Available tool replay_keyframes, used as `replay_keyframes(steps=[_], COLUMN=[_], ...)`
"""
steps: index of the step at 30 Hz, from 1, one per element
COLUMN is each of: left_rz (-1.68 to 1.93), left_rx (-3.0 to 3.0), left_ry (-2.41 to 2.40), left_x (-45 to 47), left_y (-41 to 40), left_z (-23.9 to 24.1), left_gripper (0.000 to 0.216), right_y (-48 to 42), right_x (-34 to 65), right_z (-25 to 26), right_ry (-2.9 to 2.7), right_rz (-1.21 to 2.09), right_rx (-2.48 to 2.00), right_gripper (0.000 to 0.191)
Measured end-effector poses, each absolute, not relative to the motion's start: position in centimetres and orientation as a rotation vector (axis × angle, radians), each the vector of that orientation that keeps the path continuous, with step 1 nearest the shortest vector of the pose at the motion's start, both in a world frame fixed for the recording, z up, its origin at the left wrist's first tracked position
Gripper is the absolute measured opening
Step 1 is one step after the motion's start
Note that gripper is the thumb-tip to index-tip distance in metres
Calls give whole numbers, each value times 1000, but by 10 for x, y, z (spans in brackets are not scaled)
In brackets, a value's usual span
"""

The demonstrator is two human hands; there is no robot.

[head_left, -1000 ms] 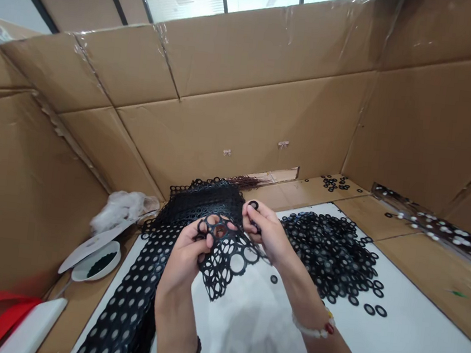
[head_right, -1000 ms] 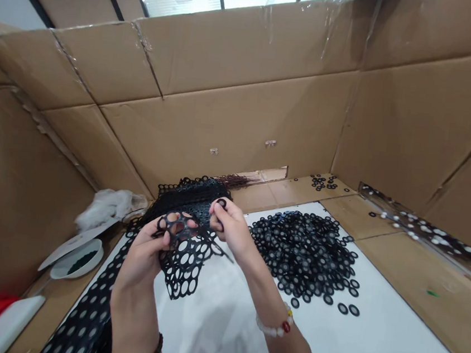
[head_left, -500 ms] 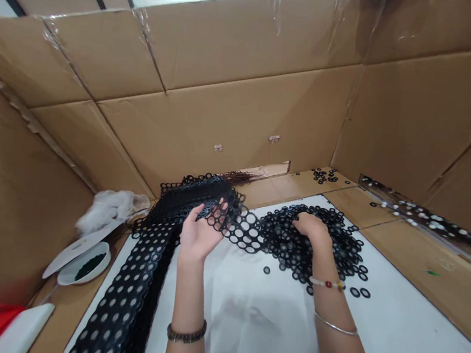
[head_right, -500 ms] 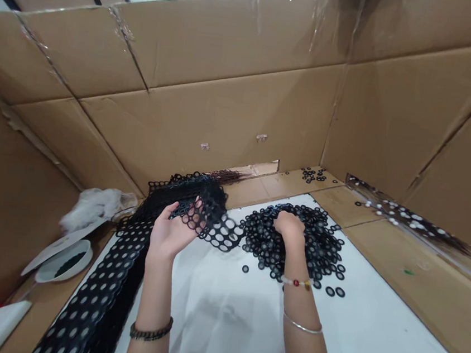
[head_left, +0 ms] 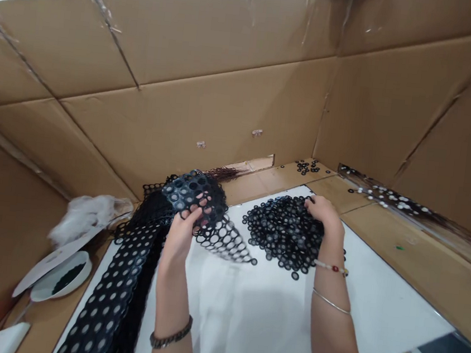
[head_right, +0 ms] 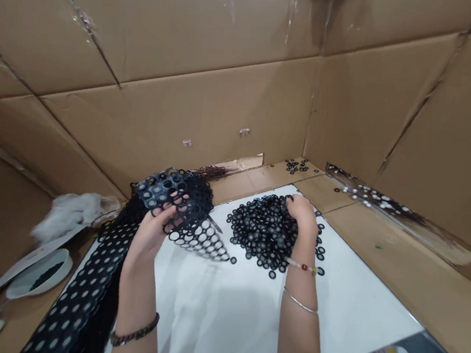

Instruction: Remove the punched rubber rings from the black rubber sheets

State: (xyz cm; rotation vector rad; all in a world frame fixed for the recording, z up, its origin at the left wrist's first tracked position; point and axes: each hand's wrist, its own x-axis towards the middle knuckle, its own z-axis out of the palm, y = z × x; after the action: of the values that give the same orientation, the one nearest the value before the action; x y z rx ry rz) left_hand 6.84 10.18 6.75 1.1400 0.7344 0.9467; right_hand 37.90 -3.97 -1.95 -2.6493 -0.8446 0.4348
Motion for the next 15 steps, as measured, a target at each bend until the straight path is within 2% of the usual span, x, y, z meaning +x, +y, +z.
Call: replay_keyframes(steps=[2,7,9,12,13,15], left_rz=[928,718,713,808,842,875], left_rx=[1330,1421,1427,1473,1488,1511], left_ry=[703,624,632,704,737,790], left_x=[67,59,57,55,55,54], left_y=[98,80,72,62,60,54], left_z=[70,89,96,101,102,105], left_gripper=[30,58,54,31,25,18], right_y=[-42,-42,-45,-54,-59,-67], right_x=[380,367,355,317,298,254], right_z=[-20,-13,4,46,63,93], right_ry=[-821,-888,-904,-954,-989,-1075], right_rz=[423,498,446,197,70,-126], right_rx=[-2635,-2526,-2482,-2342,-2233,-1689], right_gripper=[33,24,22,27,28,25])
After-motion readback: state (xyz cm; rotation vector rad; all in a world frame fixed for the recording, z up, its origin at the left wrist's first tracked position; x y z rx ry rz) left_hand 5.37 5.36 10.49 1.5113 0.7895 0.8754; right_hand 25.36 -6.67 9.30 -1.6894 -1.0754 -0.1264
